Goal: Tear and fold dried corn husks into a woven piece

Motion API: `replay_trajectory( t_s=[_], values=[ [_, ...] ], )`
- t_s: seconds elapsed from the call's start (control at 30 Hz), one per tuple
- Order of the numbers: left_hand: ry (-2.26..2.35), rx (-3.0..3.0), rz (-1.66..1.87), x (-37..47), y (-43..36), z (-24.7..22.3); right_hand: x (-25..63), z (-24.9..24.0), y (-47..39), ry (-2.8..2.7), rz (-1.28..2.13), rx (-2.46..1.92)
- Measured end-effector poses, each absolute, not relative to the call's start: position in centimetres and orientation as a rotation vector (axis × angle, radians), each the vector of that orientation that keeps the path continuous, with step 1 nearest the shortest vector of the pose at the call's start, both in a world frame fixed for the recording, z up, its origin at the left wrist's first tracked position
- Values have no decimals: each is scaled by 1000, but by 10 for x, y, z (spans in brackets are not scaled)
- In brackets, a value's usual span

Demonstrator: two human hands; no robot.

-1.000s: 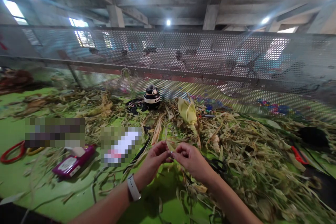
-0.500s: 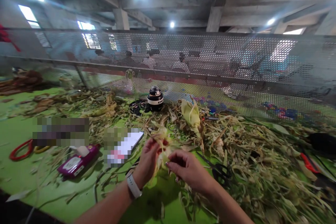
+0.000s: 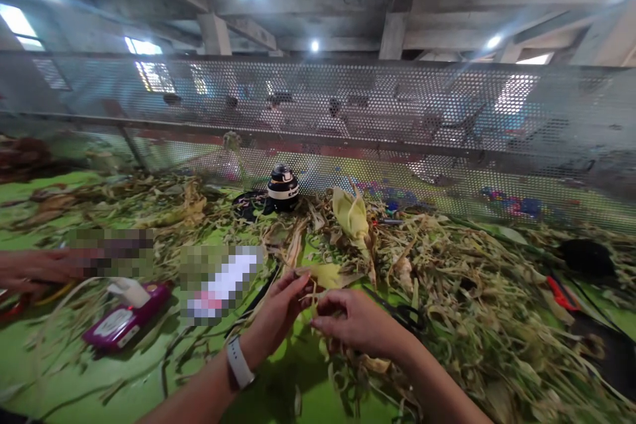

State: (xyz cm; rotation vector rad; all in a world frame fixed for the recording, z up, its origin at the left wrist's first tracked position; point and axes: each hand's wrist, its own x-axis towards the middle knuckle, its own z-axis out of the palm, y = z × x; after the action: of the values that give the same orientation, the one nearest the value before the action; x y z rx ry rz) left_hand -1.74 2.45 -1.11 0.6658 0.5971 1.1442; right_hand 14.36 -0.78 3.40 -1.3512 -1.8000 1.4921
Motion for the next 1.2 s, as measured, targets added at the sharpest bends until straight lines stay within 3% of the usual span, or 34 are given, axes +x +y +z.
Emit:
replay_trajectory(
  t_s=[0.07, 0.23, 0.63, 0.9, 1.2],
  values=[
    [641, 696, 1114, -17, 24, -12, 146, 37, -8, -1758, 1341, -1395],
    [605, 704, 1046, -16, 24, -13, 153, 42, -2, -1792, 549, -1372],
    [676, 858, 1027, -17, 19, -11, 150, 32, 2, -1869, 921, -1327],
    [862, 1134, 1196, -18, 18, -6, 153, 27, 4, -1825, 815, -1351],
    [874, 1229, 1096, -16, 15, -3, 148, 36, 0, -1934, 749, -1345]
  ],
)
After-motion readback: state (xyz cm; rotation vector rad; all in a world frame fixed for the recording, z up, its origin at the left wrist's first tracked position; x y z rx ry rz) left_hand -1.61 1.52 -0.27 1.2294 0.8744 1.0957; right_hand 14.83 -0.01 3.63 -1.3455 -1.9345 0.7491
